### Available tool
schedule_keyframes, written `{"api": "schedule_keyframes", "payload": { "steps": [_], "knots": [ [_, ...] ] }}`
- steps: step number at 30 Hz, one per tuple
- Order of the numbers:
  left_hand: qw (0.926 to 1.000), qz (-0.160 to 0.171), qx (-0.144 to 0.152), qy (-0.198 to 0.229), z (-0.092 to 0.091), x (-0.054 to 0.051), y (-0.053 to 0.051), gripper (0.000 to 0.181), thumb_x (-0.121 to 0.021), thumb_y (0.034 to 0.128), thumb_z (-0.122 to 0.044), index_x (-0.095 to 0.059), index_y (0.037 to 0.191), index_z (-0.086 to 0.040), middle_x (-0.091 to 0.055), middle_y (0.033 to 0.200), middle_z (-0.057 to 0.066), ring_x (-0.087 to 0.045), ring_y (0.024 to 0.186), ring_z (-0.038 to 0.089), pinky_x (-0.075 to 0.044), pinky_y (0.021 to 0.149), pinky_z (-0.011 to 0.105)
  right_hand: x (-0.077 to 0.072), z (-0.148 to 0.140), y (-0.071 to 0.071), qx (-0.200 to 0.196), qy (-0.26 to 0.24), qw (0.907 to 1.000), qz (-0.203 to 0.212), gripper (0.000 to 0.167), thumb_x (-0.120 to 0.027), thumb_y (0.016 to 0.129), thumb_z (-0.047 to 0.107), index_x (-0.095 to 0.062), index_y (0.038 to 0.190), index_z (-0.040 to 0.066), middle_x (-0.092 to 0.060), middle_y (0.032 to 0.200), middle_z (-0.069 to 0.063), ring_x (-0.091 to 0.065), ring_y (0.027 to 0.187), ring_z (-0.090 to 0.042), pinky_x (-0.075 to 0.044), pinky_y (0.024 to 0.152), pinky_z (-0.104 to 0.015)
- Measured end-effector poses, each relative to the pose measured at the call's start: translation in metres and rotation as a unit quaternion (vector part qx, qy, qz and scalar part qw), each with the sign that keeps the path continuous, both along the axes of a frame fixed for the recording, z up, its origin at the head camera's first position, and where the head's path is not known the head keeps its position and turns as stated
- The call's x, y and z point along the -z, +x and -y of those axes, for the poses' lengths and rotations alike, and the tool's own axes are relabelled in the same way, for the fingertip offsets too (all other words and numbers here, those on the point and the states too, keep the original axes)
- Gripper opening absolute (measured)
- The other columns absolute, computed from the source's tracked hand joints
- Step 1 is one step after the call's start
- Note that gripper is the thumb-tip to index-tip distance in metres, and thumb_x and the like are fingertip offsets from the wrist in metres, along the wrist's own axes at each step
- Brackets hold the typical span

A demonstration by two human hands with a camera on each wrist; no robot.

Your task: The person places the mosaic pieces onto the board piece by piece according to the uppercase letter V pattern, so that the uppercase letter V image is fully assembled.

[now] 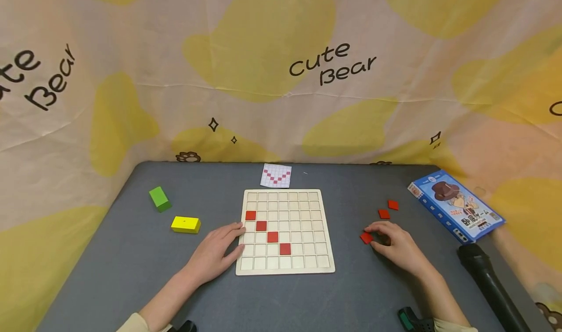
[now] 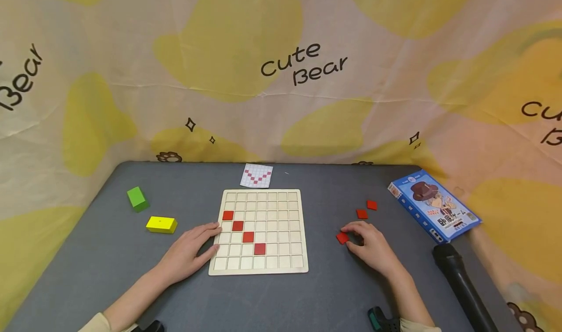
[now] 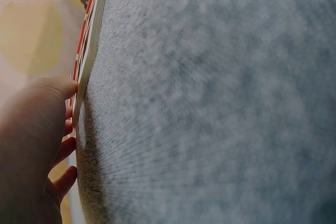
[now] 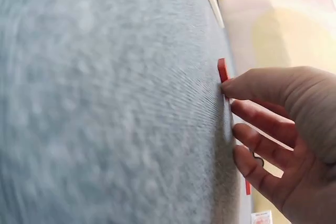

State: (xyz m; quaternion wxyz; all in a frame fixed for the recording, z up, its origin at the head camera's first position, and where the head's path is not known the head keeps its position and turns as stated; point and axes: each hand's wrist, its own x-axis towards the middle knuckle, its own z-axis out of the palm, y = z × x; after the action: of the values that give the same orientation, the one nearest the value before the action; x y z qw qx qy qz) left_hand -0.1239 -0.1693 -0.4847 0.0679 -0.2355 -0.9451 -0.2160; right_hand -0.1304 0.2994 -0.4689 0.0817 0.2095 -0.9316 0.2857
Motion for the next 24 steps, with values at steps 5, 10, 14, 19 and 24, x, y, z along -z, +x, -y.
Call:
{"api": "schedule_keyframes", "payload": {
  "steps": [5,10,14,19,24],
  "knots": [
    [0.9999,0.011,-0.004,-0.008,0.001,0.0,0.0,0.043,-0.068,0.0918,-0.029,-0.062,0.13,-0.01,-0.056,0.137,0.007,-0.051,0.127,0.026,-0.042,0.103,0.048,0.003,0.004,-0.002,0.02,-0.006,0.9997,-0.012,0.025,-0.083,0.078,0.013,-0.071,0.1,0.016,-0.065,0.105,0.003,-0.06,0.088,-0.016,-0.051,0.075,-0.032],
    [0.9997,0.015,-0.006,-0.016,0.0,0.001,0.0,0.046,-0.068,0.0916,-0.03,-0.061,0.132,-0.01,-0.055,0.139,0.006,-0.051,0.128,0.026,-0.041,0.103,0.049,0.005,0.005,-0.003,0.032,-0.006,0.9995,-0.007,0.025,-0.084,0.077,0.018,-0.071,0.099,0.017,-0.065,0.104,0.003,-0.059,0.088,-0.015,-0.051,0.076,-0.031],
    [0.9996,0.018,-0.005,-0.021,0.001,0.001,0.0,0.046,-0.067,0.092,-0.032,-0.061,0.132,-0.011,-0.054,0.14,0.006,-0.049,0.129,0.026,-0.041,0.103,0.049,0.005,0.005,-0.002,0.038,-0.008,0.9993,-0.003,0.024,-0.084,0.077,0.019,-0.071,0.098,0.018,-0.064,0.105,0.003,-0.058,0.089,-0.016,-0.05,0.076,-0.03],
    [0.9994,0.019,-0.007,-0.03,0.001,0.0,0.001,0.048,-0.067,0.0921,-0.034,-0.061,0.134,-0.012,-0.054,0.141,0.005,-0.047,0.131,0.027,-0.041,0.103,0.05,0.008,0.007,-0.002,0.05,-0.008,0.9987,-0.01,0.023,-0.084,0.077,0.02,-0.072,0.096,0.018,-0.066,0.103,0.004,-0.058,0.087,-0.014,-0.049,0.074,-0.028],
    [0.9993,0.016,-0.01,-0.034,0.001,0.0,0.0,0.048,-0.067,0.092,-0.035,-0.06,0.134,-0.013,-0.053,0.141,0.004,-0.047,0.132,0.027,-0.041,0.103,0.05,0.008,0.013,-0.005,0.065,-0.001,0.9979,0.004,0.023,-0.083,0.078,0.024,-0.072,0.098,0.019,-0.067,0.102,0.005,-0.056,0.087,-0.012,-0.048,0.074,-0.031]
  ]
}}
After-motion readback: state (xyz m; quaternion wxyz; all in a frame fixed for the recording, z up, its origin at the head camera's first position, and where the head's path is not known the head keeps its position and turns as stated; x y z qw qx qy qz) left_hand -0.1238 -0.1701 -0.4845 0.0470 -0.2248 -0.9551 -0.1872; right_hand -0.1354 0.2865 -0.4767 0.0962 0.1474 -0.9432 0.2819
